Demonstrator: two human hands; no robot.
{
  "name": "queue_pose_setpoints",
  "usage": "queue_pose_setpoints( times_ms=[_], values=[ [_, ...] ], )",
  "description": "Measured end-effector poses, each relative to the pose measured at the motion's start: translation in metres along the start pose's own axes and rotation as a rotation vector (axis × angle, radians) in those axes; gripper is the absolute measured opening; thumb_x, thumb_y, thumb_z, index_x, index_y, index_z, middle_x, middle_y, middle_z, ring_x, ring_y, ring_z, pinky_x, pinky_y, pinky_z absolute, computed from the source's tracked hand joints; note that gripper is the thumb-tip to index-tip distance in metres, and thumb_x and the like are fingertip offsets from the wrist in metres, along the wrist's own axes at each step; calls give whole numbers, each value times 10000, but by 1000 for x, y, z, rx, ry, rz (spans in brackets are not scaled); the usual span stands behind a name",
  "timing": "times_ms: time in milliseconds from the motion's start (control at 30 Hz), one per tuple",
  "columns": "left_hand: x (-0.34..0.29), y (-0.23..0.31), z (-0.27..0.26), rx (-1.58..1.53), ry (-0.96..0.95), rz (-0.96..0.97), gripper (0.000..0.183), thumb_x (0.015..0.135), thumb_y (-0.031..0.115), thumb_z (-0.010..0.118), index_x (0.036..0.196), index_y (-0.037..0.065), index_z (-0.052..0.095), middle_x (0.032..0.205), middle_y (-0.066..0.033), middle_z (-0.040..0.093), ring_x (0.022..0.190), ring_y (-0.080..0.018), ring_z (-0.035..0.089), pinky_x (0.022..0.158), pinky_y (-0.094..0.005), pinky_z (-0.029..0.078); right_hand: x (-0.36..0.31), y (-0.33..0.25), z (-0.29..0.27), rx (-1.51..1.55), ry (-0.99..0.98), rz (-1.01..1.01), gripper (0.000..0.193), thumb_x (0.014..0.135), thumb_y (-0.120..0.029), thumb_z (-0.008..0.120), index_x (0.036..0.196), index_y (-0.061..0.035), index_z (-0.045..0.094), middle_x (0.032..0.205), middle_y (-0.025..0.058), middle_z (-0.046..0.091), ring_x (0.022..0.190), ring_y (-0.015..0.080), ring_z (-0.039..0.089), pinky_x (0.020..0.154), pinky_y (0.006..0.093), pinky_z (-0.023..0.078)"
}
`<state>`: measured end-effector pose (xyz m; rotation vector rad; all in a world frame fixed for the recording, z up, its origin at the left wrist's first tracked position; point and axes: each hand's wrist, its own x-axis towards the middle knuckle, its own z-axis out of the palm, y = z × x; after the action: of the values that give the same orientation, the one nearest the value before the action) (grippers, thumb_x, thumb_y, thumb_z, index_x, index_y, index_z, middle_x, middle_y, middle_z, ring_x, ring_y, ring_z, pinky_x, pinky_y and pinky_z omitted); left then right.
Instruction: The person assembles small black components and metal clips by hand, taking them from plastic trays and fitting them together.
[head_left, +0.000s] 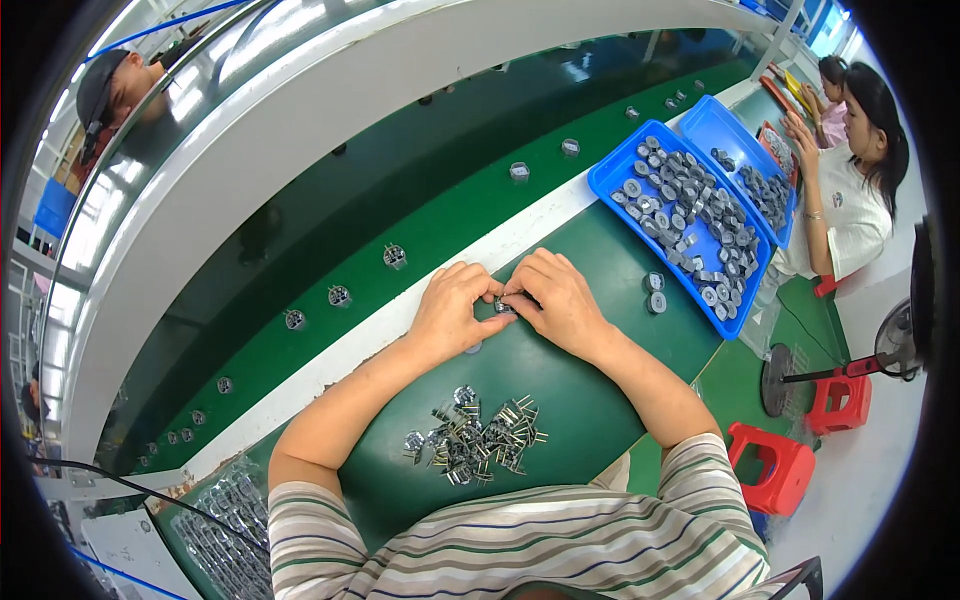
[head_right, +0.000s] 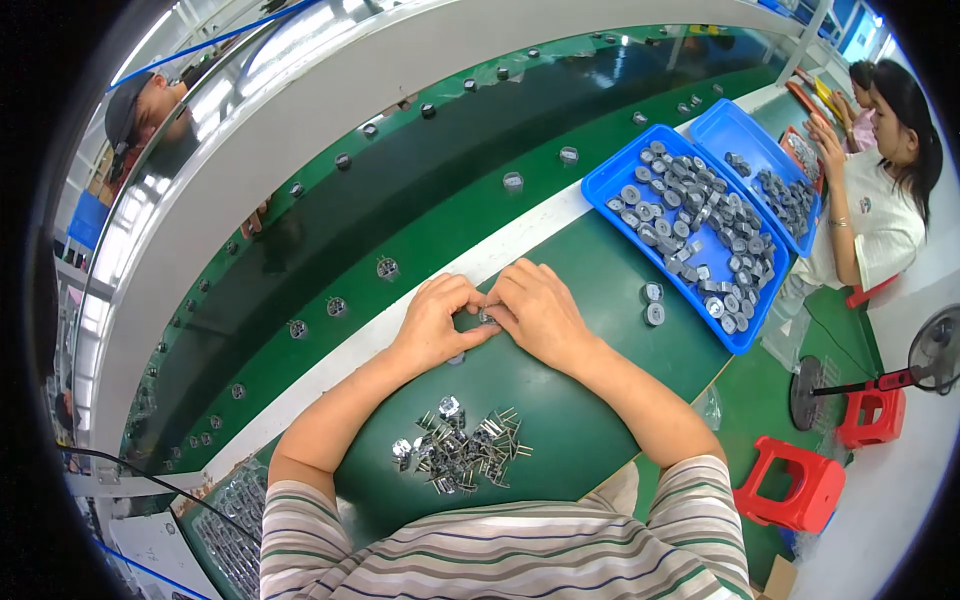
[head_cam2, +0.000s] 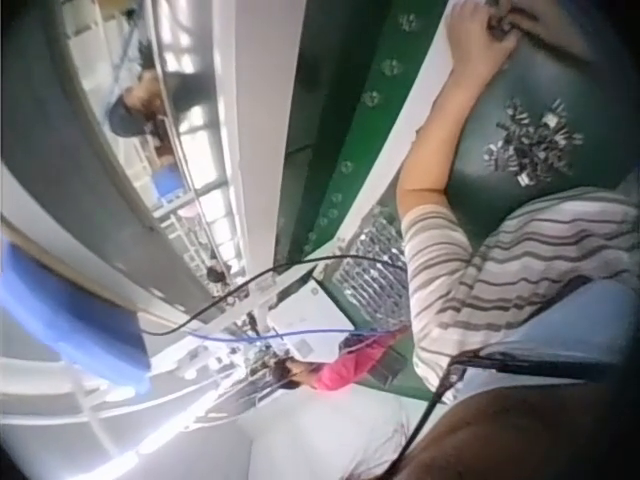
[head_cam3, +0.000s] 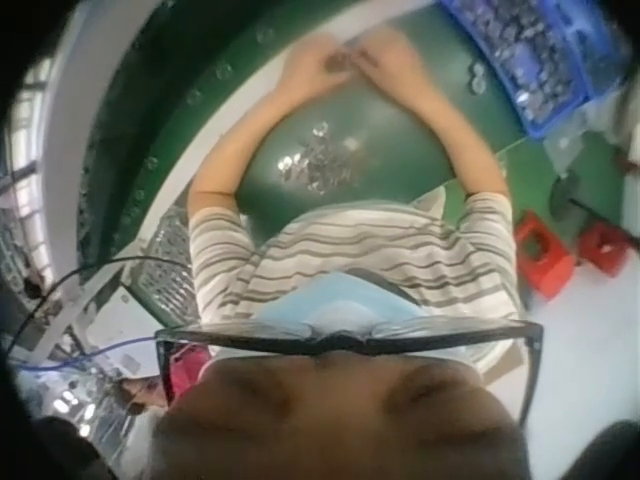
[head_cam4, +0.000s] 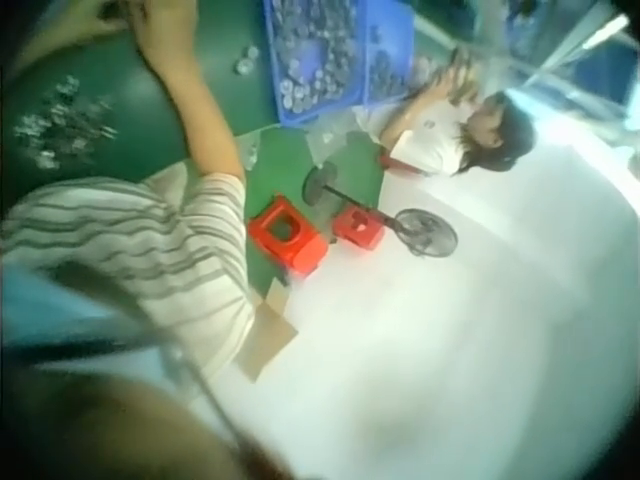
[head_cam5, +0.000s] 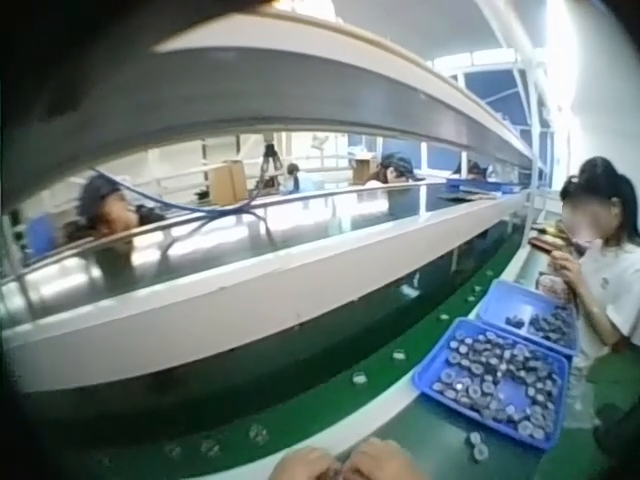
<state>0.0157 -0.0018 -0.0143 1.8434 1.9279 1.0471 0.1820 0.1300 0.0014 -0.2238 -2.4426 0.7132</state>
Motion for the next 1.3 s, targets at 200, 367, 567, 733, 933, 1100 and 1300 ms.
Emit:
queue_pose_setpoints(
  times_ms=[200,367,567,733,933,1100,1300],
  values=[
    [0,0,-2,17,11,1,312,750,228,910,966,83,737,868,-29,634,914,-252,617,878,-413,477,2,1,2,-22,-22,-45,171,816,-17,809,858,-37,644,868,75,625,840,283,623,735,413,512],
    [3,1,-13,-24,25,-35,284,764,209,887,983,95,746,884,-39,654,926,-262,644,835,-413,473,-5,-9,-5,145,53,225,188,828,-43,820,950,-30,677,896,97,652,824,301,656,687,390,536],
    [14,-30,-59,447,219,-100,232,798,205,854,989,92,784,954,-50,682,984,-279,637,859,-446,449,-7,-36,8,145,-136,-214,294,843,-122,839,1101,-65,709,1121,95,651,1027,298,620,841,382,535],
    [12,-53,-68,589,178,-226,307,799,237,879,1050,89,782,1018,-50,700,1040,-275,628,905,-461,433,-14,-25,14,242,-432,-199,307,899,-185,804,1160,-67,693,1201,96,640,1130,295,597,914,396,540],
    [46,-38,-57,533,238,-7,464,882,238,820,1309,119,682,1271,-69,669,1210,-301,607,990,-482,425,-9,-17,-4,196,-156,-1,205,948,-176,760,1073,-24,705,937,145,687,922,362,671,821,464,566],
    [108,-43,-19,396,211,142,400,901,235,797,1280,140,714,1230,-50,676,1180,-284,628,1011,-470,446,-9,4,-25,-2,-29,133,128,956,-133,711,964,-8,733,918,174,731,922,364,684,834,469,564],
    [133,-60,-5,318,110,130,183,896,147,775,1063,72,778,1097,-99,696,1093,-315,644,938,-467,514,-15,38,-50,-543,84,179,47,880,-82,718,891,-40,736,890,119,657,934,328,621,769,470,494]
  ],
)
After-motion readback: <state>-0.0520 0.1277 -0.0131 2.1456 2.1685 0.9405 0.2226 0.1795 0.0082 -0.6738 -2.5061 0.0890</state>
